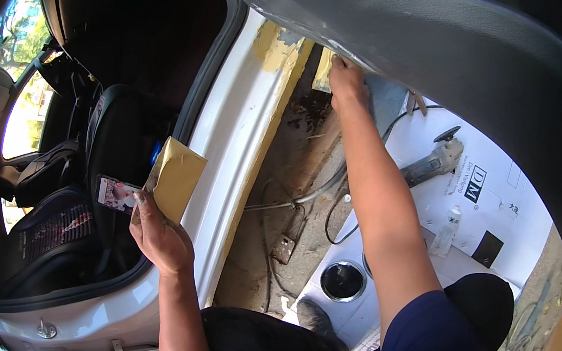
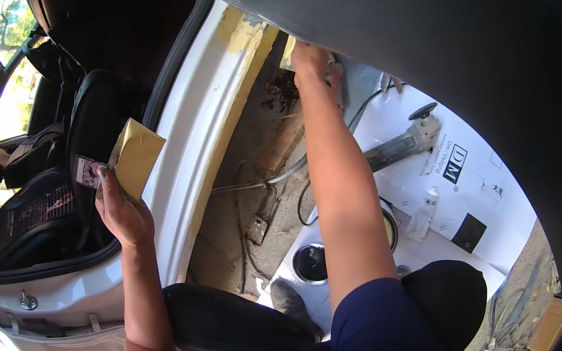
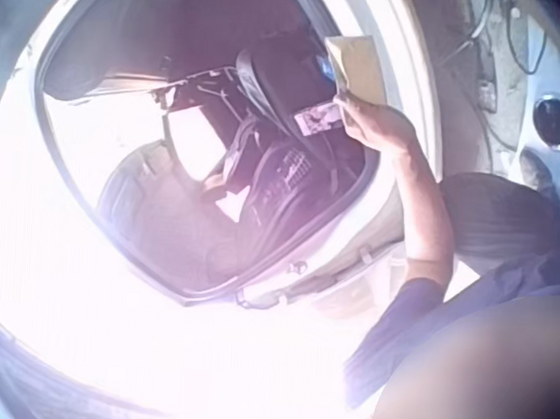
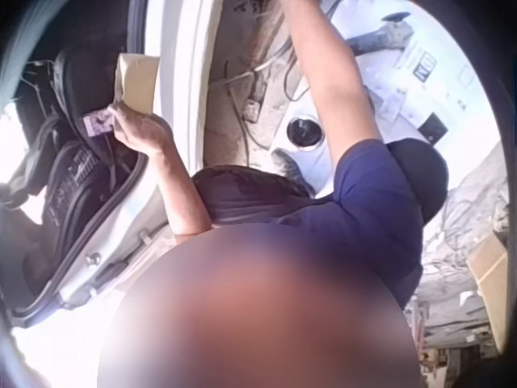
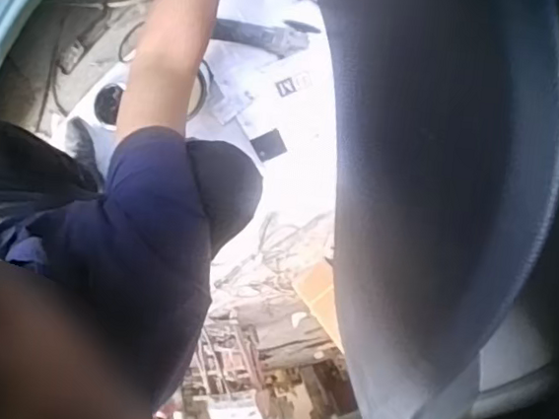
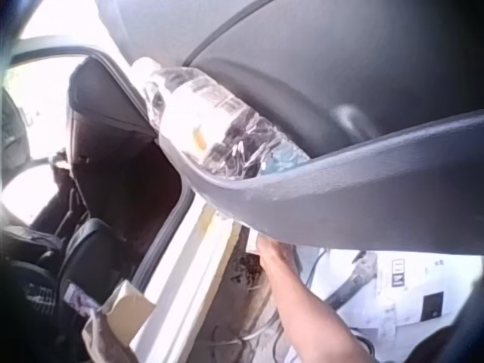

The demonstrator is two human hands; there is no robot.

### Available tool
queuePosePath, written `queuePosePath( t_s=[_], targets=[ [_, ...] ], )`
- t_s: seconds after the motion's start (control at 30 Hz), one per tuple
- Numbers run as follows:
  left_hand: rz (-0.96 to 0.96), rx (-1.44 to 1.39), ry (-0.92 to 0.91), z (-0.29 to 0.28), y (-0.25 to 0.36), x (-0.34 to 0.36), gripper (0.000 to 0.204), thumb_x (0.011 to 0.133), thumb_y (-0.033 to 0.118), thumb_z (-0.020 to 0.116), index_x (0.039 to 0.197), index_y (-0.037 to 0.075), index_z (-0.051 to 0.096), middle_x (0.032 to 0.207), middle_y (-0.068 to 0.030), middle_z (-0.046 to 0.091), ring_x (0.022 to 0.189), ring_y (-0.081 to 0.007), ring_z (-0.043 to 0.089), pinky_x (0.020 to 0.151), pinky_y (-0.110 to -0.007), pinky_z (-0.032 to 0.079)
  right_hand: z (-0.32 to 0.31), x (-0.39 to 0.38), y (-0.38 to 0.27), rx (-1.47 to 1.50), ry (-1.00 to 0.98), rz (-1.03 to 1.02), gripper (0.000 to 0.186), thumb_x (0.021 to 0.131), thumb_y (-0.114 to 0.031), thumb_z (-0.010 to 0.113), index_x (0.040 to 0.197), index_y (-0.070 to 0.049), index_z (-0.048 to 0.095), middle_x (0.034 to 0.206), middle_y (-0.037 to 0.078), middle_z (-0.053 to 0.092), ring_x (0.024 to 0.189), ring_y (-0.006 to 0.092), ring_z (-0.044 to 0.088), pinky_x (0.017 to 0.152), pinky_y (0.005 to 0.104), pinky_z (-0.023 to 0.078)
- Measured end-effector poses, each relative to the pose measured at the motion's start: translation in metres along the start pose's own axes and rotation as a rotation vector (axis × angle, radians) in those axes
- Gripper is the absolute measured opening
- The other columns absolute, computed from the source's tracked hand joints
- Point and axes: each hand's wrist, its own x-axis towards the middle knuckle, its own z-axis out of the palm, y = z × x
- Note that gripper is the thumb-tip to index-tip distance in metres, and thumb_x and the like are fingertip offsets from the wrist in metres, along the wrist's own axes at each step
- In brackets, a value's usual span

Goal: The person applies a yellow body filler to the lower edge of a white car door using a spreader and a backing block. They repeatedly scoop filler from a container and smooth it along the door sill.

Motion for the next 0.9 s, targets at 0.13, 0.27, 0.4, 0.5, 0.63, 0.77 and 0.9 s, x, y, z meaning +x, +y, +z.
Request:
queuePosePath(
  t_s=[0.13,0.27,0.4,0.5,0.63,0.77,0.9],
  targets=[
    [-0.011,0.035,0.008,-0.002,0.0,-0.002,0.052,0.119,0.037,0.048,0.127,-0.011,0.069,0.12,-0.0151,0.075,0.11,-0.0185,0.069,0.101,-0.035,0.051,0.027,0.032,0.017,0.191,0.027,-0.109,0.046,0.109,-0.038,0.064,0.145,-0.01,0.07,0.151,0.012,0.069,0.137,0.0316,0.064,0.115,0.0397,0.046],
    [0.017,0.173,0.051,-0.009,-0.006,-0.002,0.053,0.118,0.037,0.049,0.128,-0.011,0.068,0.12,-0.0155,0.075,0.11,-0.0187,0.07,0.102,-0.035,0.051,0.049,0.034,0.021,0.219,0.01,-0.196,0.038,0.11,-0.023,0.066,0.144,-0.007,0.071,0.145,0.017,0.071,0.132,0.0215,0.065,0.112,0.0335,0.047],
    [-0.018,0.051,0.023,-0.014,-0.004,-0.002,0.054,0.118,0.038,0.049,0.127,-0.011,0.069,0.12,-0.0155,0.075,0.111,-0.0186,0.07,0.103,-0.035,0.051,0.057,0.003,0.035,0.141,-0.074,-0.286,0.047,0.104,-0.006,0.065,0.151,-0.009,0.066,0.14,0.016,0.073,0.117,0.0198,0.07,0.104,0.0318,0.051],
    [0.015,0.125,0.021,-0.01,-0.007,-0.001,0.054,0.118,0.038,0.049,0.127,-0.012,0.069,0.12,-0.0155,0.075,0.111,-0.0184,0.07,0.103,-0.035,0.05,0.058,-0.008,0.049,0.136,-0.012,-0.427,0.051,0.1,-0.002,0.064,0.151,-0.005,0.064,0.137,0.016,0.074,0.112,0.0189,0.072,0.099,0.031,0.055],
    [-0.008,0.124,0.007,-0.013,-0.006,-0.001,0.055,0.118,0.038,0.048,0.127,-0.012,0.069,0.119,-0.0158,0.075,0.111,-0.0185,0.07,0.103,-0.035,0.05,0.065,-0.045,0.055,0.25,-0.005,-0.458,0.049,0.092,-0.004,0.065,0.141,-0.004,0.069,0.135,0.025,0.07,0.126,0.0413,0.068,0.109,0.0456,0.054],
    [-0.034,0.017,-0.03,-0.017,-0.006,-0.001,0.055,0.119,0.038,0.048,0.128,-0.012,0.069,0.12,-0.0156,0.076,0.11,-0.0186,0.07,0.103,-0.035,0.051,0.056,-0.085,0.058,0.186,-0.026,-0.488,0.051,0.091,-0.004,0.067,0.141,-0.003,0.068,0.135,0.024,0.069,0.127,0.0429,0.066,0.109,0.0474,0.054],
    [-0.016,-0.023,-0.046,-0.015,-0.002,-0.001,0.054,0.119,0.037,0.048,0.129,-0.011,0.069,0.12,-0.0153,0.076,0.11,-0.0187,0.07,0.102,-0.035,0.051,0.047,-0.124,0.058,0.138,-0.041,-0.502,0.053,0.092,-0.002,0.069,0.145,-0.005,0.066,0.135,0.018,0.068,0.12,0.0317,0.067,0.105,0.0404,0.054]
  ],
)
